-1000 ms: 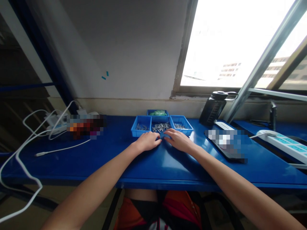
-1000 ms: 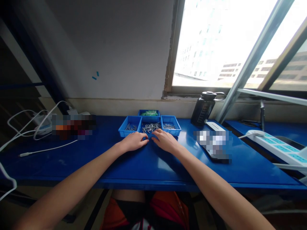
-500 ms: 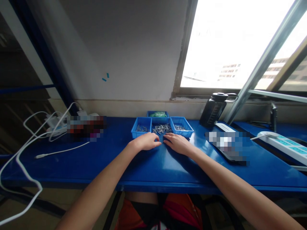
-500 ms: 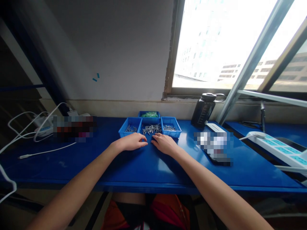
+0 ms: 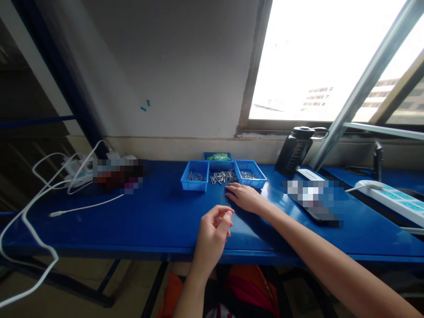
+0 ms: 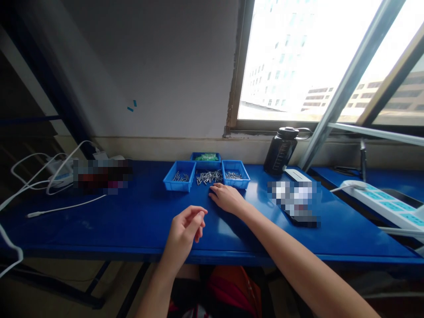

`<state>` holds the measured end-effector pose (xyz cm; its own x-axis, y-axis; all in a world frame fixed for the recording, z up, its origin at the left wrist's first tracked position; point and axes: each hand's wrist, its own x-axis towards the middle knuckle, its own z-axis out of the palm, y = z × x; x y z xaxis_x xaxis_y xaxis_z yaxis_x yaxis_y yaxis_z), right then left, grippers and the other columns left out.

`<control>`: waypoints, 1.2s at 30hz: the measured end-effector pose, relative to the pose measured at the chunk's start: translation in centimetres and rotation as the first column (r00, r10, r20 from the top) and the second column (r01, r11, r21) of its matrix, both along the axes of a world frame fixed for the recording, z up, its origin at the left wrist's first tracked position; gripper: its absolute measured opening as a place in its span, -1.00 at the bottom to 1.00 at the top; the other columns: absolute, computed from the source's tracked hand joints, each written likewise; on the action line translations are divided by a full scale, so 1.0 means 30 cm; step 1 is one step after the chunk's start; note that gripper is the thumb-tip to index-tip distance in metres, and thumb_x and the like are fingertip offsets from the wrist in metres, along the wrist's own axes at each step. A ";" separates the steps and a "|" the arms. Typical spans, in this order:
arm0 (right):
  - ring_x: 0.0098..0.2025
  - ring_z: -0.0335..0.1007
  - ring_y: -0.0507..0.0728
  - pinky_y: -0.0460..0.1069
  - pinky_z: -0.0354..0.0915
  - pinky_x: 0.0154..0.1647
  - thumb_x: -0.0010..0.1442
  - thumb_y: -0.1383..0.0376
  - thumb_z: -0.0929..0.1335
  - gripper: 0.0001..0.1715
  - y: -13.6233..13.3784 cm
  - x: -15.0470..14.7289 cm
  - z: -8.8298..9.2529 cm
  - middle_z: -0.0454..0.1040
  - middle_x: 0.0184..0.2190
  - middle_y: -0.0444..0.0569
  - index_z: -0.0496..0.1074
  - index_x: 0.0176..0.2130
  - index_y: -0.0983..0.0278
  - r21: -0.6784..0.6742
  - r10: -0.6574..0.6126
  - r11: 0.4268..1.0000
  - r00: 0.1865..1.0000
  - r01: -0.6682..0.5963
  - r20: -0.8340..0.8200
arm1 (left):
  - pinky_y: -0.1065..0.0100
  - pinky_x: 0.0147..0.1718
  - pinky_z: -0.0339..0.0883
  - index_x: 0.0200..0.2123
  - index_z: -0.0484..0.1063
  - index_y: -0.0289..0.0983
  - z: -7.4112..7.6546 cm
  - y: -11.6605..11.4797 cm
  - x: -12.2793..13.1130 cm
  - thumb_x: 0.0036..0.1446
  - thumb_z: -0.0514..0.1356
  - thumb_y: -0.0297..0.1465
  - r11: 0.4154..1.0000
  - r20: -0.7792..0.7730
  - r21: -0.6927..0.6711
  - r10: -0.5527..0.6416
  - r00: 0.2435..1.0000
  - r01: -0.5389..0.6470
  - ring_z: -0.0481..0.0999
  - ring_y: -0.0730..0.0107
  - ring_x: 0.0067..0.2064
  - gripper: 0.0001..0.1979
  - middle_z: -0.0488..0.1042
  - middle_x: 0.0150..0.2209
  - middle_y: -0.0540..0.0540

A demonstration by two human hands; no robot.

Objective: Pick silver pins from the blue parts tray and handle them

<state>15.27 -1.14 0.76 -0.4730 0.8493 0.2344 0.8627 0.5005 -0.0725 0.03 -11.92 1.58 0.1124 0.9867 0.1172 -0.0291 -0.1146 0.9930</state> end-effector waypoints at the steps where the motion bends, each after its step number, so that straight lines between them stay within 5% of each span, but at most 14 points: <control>1: -0.05 0.36 0.21 0.02 0.26 -0.07 0.24 0.14 0.11 -0.51 -0.001 0.000 0.000 0.32 0.05 0.09 0.33 0.04 0.26 0.003 -0.002 1.000 1.000 0.002 0.003 | 0.54 -0.70 0.10 -0.28 0.38 -0.31 -0.006 -0.019 0.007 0.06 0.07 -0.19 1.000 0.031 -0.009 -0.007 1.000 0.007 0.26 0.57 -0.60 -0.70 0.30 -0.55 0.00; 7: -0.03 0.34 0.20 0.01 0.26 -0.06 0.24 0.12 0.11 -0.50 -0.005 -0.004 0.011 0.30 0.06 0.07 0.32 0.05 0.26 -0.016 -0.008 1.000 0.999 0.008 0.043 | 0.57 -0.72 0.03 -0.33 0.35 -0.33 -0.010 -0.167 -0.037 -0.01 0.12 -0.19 0.989 0.177 -0.148 0.046 0.983 -0.020 0.18 0.61 -0.63 -0.69 0.25 -0.58 0.03; 11: -0.04 0.34 0.22 0.03 0.28 -0.08 0.24 0.11 0.09 -0.49 -0.004 -0.001 0.008 0.25 0.10 0.05 0.29 0.06 0.24 0.008 -0.022 1.000 0.997 0.022 0.071 | 0.56 -0.70 0.07 -0.37 0.37 -0.31 0.007 -0.223 -0.112 -0.02 0.12 -0.17 0.984 0.081 -0.152 0.107 0.991 -0.094 0.23 0.57 -0.60 -0.70 0.27 -0.58 0.01; 15: -0.09 0.38 0.23 0.07 0.31 -0.15 0.24 0.09 0.07 -0.46 -0.001 -0.008 0.008 0.08 0.20 0.04 0.17 0.14 0.18 0.021 -0.040 0.999 0.994 0.038 0.106 | 0.54 -0.65 0.13 -0.34 0.40 -0.30 0.068 -0.165 -0.151 0.04 0.09 -0.21 0.998 -0.135 -0.007 0.064 0.989 -0.066 0.30 0.52 -0.55 -0.73 0.35 -0.55 -0.02; 20: -0.21 0.44 0.25 0.09 0.33 -0.30 0.24 0.10 0.07 -0.43 0.005 -0.031 0.035 -0.03 0.24 0.12 0.06 0.20 0.18 -0.021 -0.061 0.998 0.977 0.066 0.207 | 0.50 -0.55 0.21 -0.29 0.41 -0.29 0.133 0.035 -0.115 0.12 0.00 -0.26 0.964 -0.397 0.256 0.042 0.917 0.066 0.36 0.48 -0.50 -0.73 0.40 -0.51 -0.01; 23: -0.20 0.44 0.27 0.10 0.32 -0.31 0.24 0.12 0.07 -0.45 0.016 -0.038 0.052 0.02 0.21 0.18 0.12 0.16 0.23 -0.041 -0.043 0.998 0.970 0.054 0.239 | 0.45 -0.43 0.25 -0.32 0.42 -0.25 0.140 0.177 -0.090 0.11 0.01 -0.31 0.890 -0.671 0.351 0.023 0.741 0.291 0.41 0.44 -0.44 -0.78 0.45 -0.46 0.00; 28: -0.19 0.43 0.23 0.04 0.31 -0.28 0.26 0.12 0.05 -0.52 0.036 -0.038 0.050 0.33 0.02 0.11 0.31 -0.03 0.26 -0.040 -0.022 0.999 0.976 0.031 0.217 | 0.37 -0.36 0.30 -0.23 0.36 -0.26 0.090 0.348 -0.087 0.12 0.01 -0.35 0.847 -0.919 0.311 0.152 0.365 0.431 0.48 0.26 -0.31 -0.80 0.49 -0.34 -0.11; 31: -0.15 0.41 0.20 0.00 0.29 -0.27 0.26 0.11 0.07 -0.54 0.037 -0.038 0.037 0.37 -0.02 0.08 0.30 -0.02 0.25 -0.025 -0.038 0.999 0.984 0.043 0.176 | 0.31 -0.33 0.34 -0.23 0.33 -0.28 0.046 0.380 -0.086 0.14 -0.03 -0.38 0.821 -0.954 0.293 0.221 0.200 0.490 0.50 0.20 -0.27 -0.80 0.48 -0.31 -0.15; 36: -0.14 0.40 0.15 -0.06 0.26 -0.23 0.25 0.18 0.09 -0.58 0.020 -0.033 0.029 0.35 0.00 0.05 0.31 0.00 0.22 -0.012 -0.067 0.998 0.988 0.069 0.141 | 0.23 -0.31 0.37 -0.15 0.30 -0.34 0.008 0.366 -0.059 0.16 -0.08 -0.42 0.792 -0.956 0.275 0.284 0.070 0.546 0.50 0.15 -0.25 -0.75 0.45 -0.25 -0.24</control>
